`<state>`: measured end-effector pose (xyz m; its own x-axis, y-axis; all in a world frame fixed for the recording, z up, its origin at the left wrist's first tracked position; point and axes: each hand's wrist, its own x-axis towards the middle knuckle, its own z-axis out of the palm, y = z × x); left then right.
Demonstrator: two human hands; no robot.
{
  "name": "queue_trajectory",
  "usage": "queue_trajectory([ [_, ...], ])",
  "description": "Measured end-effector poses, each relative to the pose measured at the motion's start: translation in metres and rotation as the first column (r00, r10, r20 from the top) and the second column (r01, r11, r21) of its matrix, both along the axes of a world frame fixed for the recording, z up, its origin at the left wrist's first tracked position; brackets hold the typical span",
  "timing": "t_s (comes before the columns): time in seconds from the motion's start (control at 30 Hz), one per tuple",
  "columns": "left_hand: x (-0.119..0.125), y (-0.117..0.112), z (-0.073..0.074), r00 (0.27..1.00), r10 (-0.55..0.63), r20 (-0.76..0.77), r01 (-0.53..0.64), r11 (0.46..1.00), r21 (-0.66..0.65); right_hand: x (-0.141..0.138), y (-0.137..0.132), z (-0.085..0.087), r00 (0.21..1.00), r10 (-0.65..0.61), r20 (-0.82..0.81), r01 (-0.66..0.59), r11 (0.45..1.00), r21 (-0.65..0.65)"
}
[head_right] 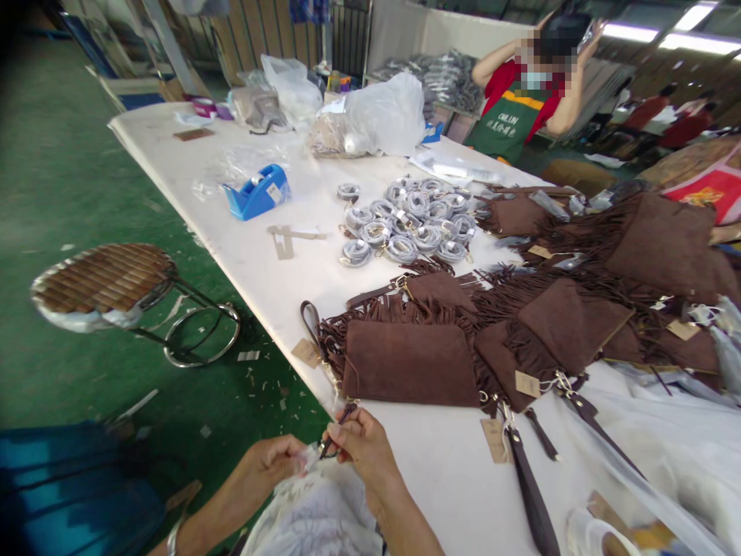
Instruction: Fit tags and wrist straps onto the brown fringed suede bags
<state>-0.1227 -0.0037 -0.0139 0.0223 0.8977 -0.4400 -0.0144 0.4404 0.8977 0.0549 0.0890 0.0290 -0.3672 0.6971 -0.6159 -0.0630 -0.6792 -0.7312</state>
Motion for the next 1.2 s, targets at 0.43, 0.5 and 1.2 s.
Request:
queue_trajectory([
  [0.43, 0.007, 0.001, 0.009, 0.999, 0.013, -0.046, -0.015, 1.000, -0.026, -0.013, -0.010, -0.018, 0.982, -0.136, 0.131, 0.121, 0.986, 0.116],
  [0.5, 0.009, 0.003, 0.015, 0.997, 0.017, -0.077, -0.019, 1.000, -0.015, -0.014, -0.011, -0.020, 0.980, -0.130, 0.154, 0.108, 0.984, 0.139],
  [1.2, 0.052, 0.023, 0.008, 0.931, 0.233, 0.280, -0.199, 0.969, -0.147, 0.001, -0.010, -0.024, 0.982, 0.036, 0.184, -0.060, 0.991, 0.122],
])
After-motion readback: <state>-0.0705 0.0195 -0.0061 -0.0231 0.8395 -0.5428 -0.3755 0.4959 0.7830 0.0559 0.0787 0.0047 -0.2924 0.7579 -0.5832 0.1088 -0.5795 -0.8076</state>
